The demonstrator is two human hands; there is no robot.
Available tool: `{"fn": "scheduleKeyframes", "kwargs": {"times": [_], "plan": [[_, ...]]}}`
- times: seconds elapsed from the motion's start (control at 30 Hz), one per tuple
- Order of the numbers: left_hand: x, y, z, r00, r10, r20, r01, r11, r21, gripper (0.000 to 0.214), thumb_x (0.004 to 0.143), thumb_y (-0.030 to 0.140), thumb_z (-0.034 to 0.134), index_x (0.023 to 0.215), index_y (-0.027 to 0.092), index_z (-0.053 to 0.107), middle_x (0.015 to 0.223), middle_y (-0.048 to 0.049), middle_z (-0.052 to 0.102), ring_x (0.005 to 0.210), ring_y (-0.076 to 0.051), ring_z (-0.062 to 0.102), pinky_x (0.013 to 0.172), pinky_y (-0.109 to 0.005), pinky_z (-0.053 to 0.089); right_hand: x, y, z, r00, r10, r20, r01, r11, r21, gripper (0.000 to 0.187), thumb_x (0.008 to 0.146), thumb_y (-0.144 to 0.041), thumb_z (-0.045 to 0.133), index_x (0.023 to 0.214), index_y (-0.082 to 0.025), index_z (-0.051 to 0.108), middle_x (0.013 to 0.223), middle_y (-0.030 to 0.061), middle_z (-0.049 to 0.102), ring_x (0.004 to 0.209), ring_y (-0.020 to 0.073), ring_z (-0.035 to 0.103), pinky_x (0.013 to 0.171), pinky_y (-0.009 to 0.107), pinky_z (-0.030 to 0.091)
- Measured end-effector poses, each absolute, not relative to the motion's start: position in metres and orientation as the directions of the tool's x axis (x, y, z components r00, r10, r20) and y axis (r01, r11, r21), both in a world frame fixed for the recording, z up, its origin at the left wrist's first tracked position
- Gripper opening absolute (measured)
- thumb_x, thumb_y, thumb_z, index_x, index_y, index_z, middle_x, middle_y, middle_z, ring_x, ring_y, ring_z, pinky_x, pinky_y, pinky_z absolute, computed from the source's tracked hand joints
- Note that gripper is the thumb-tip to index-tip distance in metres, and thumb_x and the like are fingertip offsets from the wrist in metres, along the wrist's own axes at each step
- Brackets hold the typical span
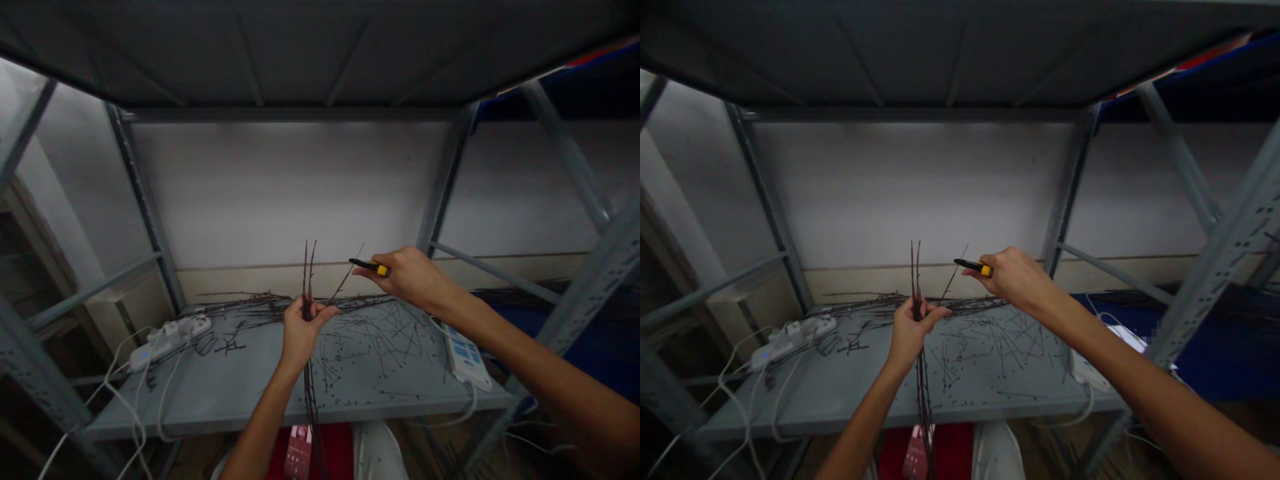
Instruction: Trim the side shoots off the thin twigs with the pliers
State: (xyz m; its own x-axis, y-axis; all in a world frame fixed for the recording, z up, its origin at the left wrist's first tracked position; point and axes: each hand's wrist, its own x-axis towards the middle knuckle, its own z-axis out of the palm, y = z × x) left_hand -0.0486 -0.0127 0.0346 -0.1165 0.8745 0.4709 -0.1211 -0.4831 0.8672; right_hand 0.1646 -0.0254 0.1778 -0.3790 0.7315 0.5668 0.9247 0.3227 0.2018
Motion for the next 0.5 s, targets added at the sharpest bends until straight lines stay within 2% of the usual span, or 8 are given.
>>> {"fn": "scheduleKeyframes", "kwargs": {"times": [0.17, 0.27, 0.37, 0.43, 0.5], "plan": [[-0.052, -0.009, 0.026, -0.123, 0.89, 0.438, -0.166, -0.454, 0.875, 0.042, 0.068, 0.042, 0.087, 0.069, 0.02, 0.051, 0.071, -0.0039, 0.071, 0.063, -0.017, 0.064, 0.051, -0.024, 0.04, 0.152, -0.014, 0.172, -0.321, 0.768, 0.554, 0.932, 0.36, 0.04, 0.049, 0.097, -0.058, 0.048, 0.085, -0.02, 0.077, 0.065, 0.0104, 0.072, 0.059, 0.0229, 0.065, 0.058, 0.033, 0.037], [-0.062, -0.005, 0.025, -0.158, 0.897, 0.413, -0.267, -0.442, 0.857, 0.042, 0.073, 0.041, 0.084, 0.07, 0.021, 0.046, 0.071, -0.0041, 0.07, 0.075, -0.021, 0.07, 0.049, -0.022, 0.039, 0.149, -0.009, 0.156, -0.297, 0.772, 0.563, 0.9, 0.422, -0.104, 0.044, 0.095, -0.055, 0.051, 0.081, -0.02, 0.074, 0.066, 0.0092, 0.072, 0.061, 0.023, 0.065, 0.058, 0.033, 0.039], [-0.08, -0.001, 0.032, -0.258, 0.898, 0.357, -0.405, -0.436, 0.804, 0.038, 0.078, 0.043, 0.08, 0.075, 0.02, 0.049, 0.081, -0.0064, 0.072, 0.08, -0.02, 0.07, 0.049, -0.021, 0.043, 0.139, -0.016, 0.102, -0.22, 0.824, 0.522, 0.802, 0.457, -0.384, 0.047, 0.091, -0.06, 0.051, 0.07, -0.021, 0.066, 0.063, 0.0062, 0.068, 0.059, 0.0224, 0.064, 0.059, 0.033, 0.044], [-0.094, 0.001, 0.04, -0.319, 0.903, 0.289, -0.506, -0.42, 0.753, 0.035, 0.078, 0.042, 0.081, 0.081, 0.019, 0.055, 0.087, -0.007, 0.073, 0.077, -0.016, 0.067, 0.052, -0.021, 0.047, 0.125, -0.033, 0.045, -0.208, 0.898, 0.388, 0.679, 0.418, -0.603, 0.049, 0.089, -0.064, 0.049, 0.07, -0.023, 0.066, 0.064, 0.0044, 0.068, 0.061, 0.0237, 0.066, 0.058, 0.034, 0.049], [-0.111, 0.007, 0.05, -0.335, 0.917, 0.217, -0.638, -0.391, 0.664, 0.034, 0.075, 0.037, 0.085, 0.085, 0.017, 0.059, 0.086, -0.0053, 0.072, 0.072, -0.013, 0.065, 0.053, -0.02, 0.049, 0.111, -0.061, -0.016, -0.229, 0.939, 0.257, 0.563, 0.343, -0.752, 0.045, 0.082, -0.07, 0.053, 0.081, -0.029, 0.073, 0.071, 0.0028, 0.071, 0.069, 0.0283, 0.071, 0.063, 0.04, 0.056]]}}
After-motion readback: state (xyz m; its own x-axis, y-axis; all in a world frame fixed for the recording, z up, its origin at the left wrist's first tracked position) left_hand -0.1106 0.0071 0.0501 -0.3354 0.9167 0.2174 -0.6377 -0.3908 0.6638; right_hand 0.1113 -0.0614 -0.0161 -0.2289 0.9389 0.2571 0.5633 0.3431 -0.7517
